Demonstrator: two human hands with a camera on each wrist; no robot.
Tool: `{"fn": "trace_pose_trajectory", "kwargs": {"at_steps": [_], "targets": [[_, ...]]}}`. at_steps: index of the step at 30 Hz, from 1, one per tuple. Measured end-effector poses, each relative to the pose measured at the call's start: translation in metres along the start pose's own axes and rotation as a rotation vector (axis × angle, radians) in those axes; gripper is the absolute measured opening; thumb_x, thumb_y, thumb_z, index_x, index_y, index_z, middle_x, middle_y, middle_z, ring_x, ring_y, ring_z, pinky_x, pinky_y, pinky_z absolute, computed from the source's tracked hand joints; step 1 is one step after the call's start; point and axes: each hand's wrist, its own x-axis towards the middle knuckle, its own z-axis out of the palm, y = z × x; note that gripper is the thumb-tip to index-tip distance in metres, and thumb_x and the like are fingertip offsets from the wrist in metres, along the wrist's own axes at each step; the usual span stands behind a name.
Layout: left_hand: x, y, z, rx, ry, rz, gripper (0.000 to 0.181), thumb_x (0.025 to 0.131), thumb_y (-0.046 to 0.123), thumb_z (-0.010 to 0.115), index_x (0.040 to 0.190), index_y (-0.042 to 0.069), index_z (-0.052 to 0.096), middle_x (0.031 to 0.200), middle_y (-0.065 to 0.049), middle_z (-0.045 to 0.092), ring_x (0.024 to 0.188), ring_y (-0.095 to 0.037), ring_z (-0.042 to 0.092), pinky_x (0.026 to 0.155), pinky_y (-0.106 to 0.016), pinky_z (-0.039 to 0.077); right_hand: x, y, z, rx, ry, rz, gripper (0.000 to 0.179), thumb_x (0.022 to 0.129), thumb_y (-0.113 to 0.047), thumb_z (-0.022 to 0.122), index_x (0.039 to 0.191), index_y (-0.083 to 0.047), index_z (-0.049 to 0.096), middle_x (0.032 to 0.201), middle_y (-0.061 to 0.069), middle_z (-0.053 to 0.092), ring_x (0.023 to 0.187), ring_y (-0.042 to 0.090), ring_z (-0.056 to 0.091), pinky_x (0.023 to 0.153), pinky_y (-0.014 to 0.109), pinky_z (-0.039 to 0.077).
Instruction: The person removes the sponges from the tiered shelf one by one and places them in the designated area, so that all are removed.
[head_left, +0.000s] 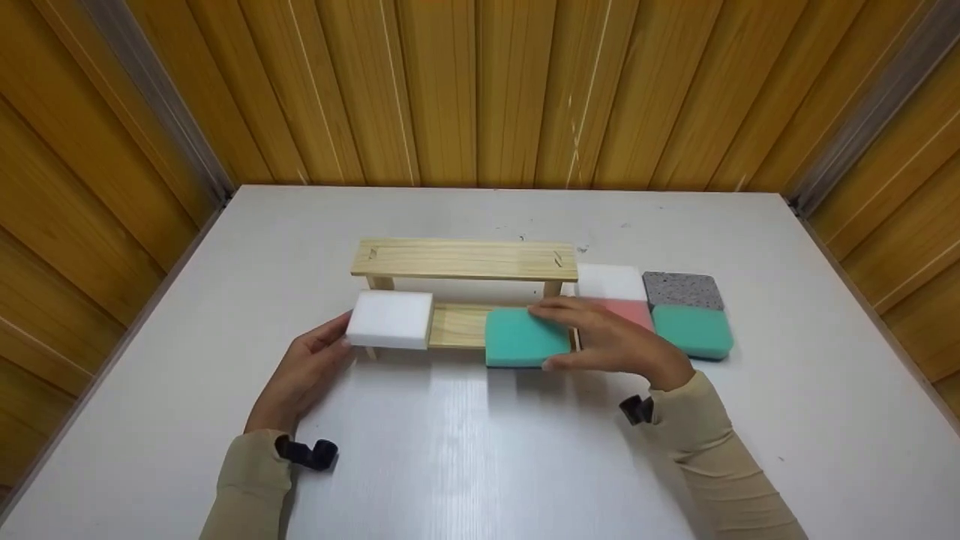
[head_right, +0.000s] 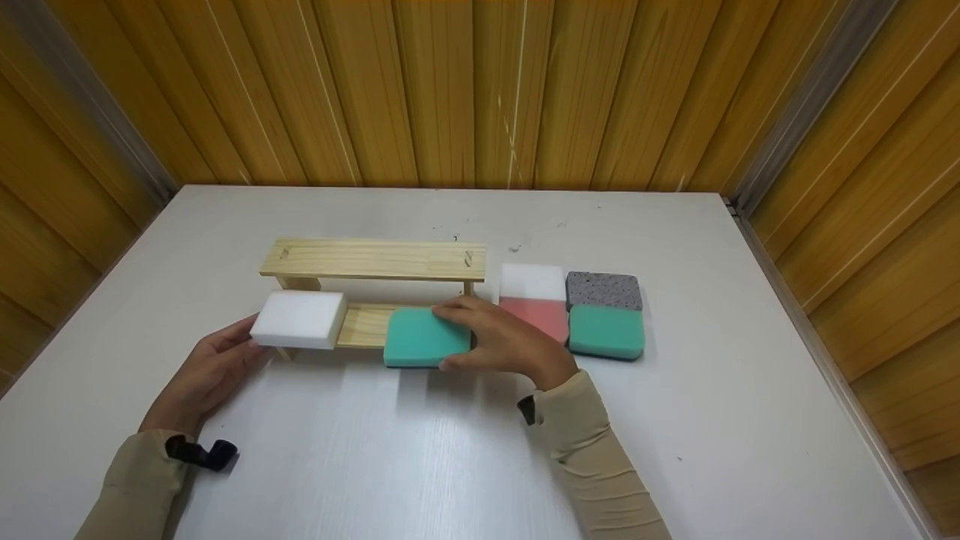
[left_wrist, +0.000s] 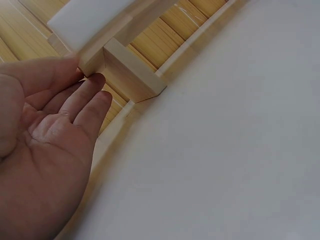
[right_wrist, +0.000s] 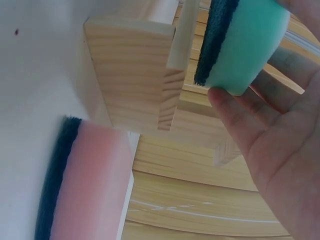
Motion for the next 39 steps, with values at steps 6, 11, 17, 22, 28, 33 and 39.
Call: {"fn": "trace_pose_trajectory", "kwargs": {"at_steps": [6,11,17,22,28,33,39], "targets": [[0.0,0.001,0.0,0.018,0.004,-0.001,0.062,0.093,0.02,0.063,0.147,0.004,0.036,0.156,-0.009,0.033,0.145,-0.021,0.027,0.106,-0.013,0.038,-0.006,0.004,-0.001,-0.005,0.013,0.004,0.074,0.081,-0.034,0.077,0.144,-0.011,0.045,0.146,0.01,0.045,0.135,0.032,0.041,0.109,0.051,0.04],[-0.001,0.001,0.0,0.017,0.006,-0.001,0.062,0.093,0.02,0.063,0.147,0.004,0.036,0.156,-0.008,0.033,0.145,-0.021,0.028,0.106,-0.013,0.038,-0.012,0.009,-0.002,-0.01,0.021,-0.013,0.073,0.082,-0.034,0.076,0.144,-0.011,0.045,0.146,0.01,0.045,0.134,0.032,0.042,0.108,0.051,0.041],[-0.001,0.001,0.0,0.008,0.015,-0.013,0.063,0.093,0.019,0.064,0.147,0.004,0.036,0.155,-0.008,0.034,0.144,-0.02,0.03,0.105,-0.014,0.039,-0.019,0.012,-0.005,-0.001,0.019,0.026,0.073,0.083,-0.037,0.075,0.145,-0.013,0.044,0.147,0.011,0.043,0.136,0.033,0.04,0.107,0.052,0.042],[-0.001,0.0,0.0,0.005,0.016,-0.015,0.063,0.093,0.02,0.064,0.148,0.005,0.036,0.155,-0.007,0.034,0.142,-0.017,0.035,0.106,-0.016,0.04,-0.025,0.015,-0.007,-0.001,0.021,0.036,0.074,0.083,-0.036,0.075,0.146,-0.012,0.042,0.147,0.012,0.042,0.138,0.036,0.037,0.107,0.054,0.041],[0.0,-0.001,0.0,0.013,0.014,-0.009,0.064,0.092,0.022,0.065,0.148,0.006,0.036,0.155,-0.007,0.035,0.143,-0.018,0.034,0.106,-0.016,0.039,-0.031,0.021,-0.008,0.018,0.03,0.034,0.074,0.083,-0.032,0.075,0.146,-0.011,0.042,0.147,0.014,0.041,0.136,0.036,0.038,0.106,0.055,0.041],[0.0,0.0,0.001,0.006,0.011,-0.006,0.064,0.092,0.021,0.064,0.148,0.005,0.036,0.155,-0.007,0.035,0.144,-0.021,0.031,0.106,-0.016,0.039,-0.036,0.025,-0.009,0.021,0.033,0.045,0.073,0.083,-0.032,0.075,0.145,-0.01,0.043,0.147,0.016,0.041,0.134,0.034,0.041,0.105,0.055,0.042],[0.0,0.0,0.001,-0.006,0.006,-0.012,0.065,0.092,0.022,0.065,0.148,0.006,0.036,0.155,-0.007,0.035,0.144,-0.02,0.032,0.107,-0.016,0.039,-0.042,0.031,-0.011,0.016,0.045,0.033,0.074,0.083,-0.033,0.076,0.145,-0.009,0.043,0.148,0.015,0.041,0.136,0.034,0.039,0.104,0.055,0.042]]}}
